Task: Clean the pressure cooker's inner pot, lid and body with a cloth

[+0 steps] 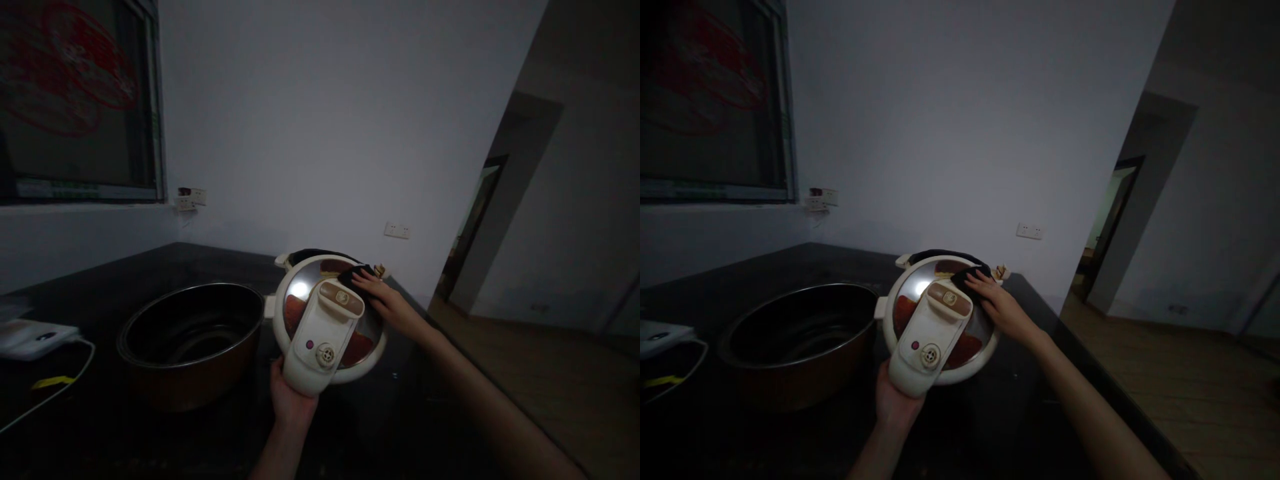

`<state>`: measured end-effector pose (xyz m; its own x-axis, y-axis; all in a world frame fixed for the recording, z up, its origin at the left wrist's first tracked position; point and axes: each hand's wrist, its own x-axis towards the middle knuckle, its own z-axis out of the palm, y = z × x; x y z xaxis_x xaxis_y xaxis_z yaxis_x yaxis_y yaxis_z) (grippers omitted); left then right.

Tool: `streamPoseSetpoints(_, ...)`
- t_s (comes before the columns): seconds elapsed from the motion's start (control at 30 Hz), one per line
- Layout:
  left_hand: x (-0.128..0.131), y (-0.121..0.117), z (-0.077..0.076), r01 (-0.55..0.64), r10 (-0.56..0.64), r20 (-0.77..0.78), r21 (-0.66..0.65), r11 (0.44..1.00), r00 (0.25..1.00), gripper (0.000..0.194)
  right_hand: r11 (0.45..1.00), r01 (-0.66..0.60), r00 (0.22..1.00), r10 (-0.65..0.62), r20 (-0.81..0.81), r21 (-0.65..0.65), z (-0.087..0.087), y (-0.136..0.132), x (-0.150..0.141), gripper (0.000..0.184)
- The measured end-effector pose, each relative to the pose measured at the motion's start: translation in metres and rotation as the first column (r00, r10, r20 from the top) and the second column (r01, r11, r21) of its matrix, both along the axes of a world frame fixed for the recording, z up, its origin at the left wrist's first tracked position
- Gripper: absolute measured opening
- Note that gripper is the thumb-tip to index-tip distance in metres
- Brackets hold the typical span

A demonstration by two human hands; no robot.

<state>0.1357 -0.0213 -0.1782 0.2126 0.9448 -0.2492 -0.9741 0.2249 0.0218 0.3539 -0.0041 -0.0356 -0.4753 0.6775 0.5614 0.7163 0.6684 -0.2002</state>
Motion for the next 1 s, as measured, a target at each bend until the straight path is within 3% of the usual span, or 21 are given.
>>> streamPoseSetpoints(0.13, 0.0, -0.002, 0.006, -0.013, 0.012, -0.019, -0.026, 1.0, 1.0, 0.031, 0.999, -0.05, 0.999, 0.05, -0.008, -0.01, 0.025, 0.038, -0.028, 0.052)
streamPoseSetpoints(0.23, -0.001, -0.003, 0.009, -0.019, 0.017, -0.035, -0.047, 0.999, 0.999, 0.031, 0.976, -0.152, 0.983, 0.166, 0.077, -0.156, 0.049, 0.058, -0.048, 0.054)
streamPoseSetpoints(0.4, -0.002, -0.002, 0.009, 0.002, -0.004, -0.032, -0.075, 0.997, 0.999, 0.031, 0.835, -0.28, 0.934, 0.35, 0.066, -0.474, 0.079, 0.057, -0.067, 0.041)
streamPoseSetpoints(0.53, -0.001, -0.002, 0.007, -0.016, 0.013, -0.052, -0.055, 0.998, 0.999, 0.034, 0.713, -0.365, 0.908, 0.414, -0.06, -0.598, 0.084, 0.05, -0.081, 0.039)
streamPoseSetpoints(0.6, -0.001, -0.002, 0.007, -0.021, 0.02, -0.053, -0.028, 0.999, 0.998, 0.035, 0.685, -0.381, 0.908, 0.405, -0.109, -0.622, 0.083, 0.048, -0.085, 0.041)
streamPoseSetpoints(0.67, -0.001, -0.002, 0.008, -0.025, 0.025, -0.057, -0.002, 1.0, 0.998, 0.036, 0.706, -0.387, 0.909, 0.401, -0.115, -0.593, 0.081, 0.048, -0.084, 0.041)
streamPoseSetpoints(0.83, -0.003, -0.002, 0.012, -0.026, 0.025, -0.07, -0.025, 0.999, 0.997, 0.035, 0.873, -0.306, 0.947, 0.32, -0.026, -0.38, 0.069, 0.041, -0.055, 0.044)
streamPoseSetpoints(1.0, -0.003, -0.003, 0.013, -0.015, 0.013, -0.052, -0.038, 0.999, 0.999, 0.035, 0.977, -0.164, 0.986, 0.165, -0.004, -0.138, 0.028, 0.016, -0.019, 0.057)
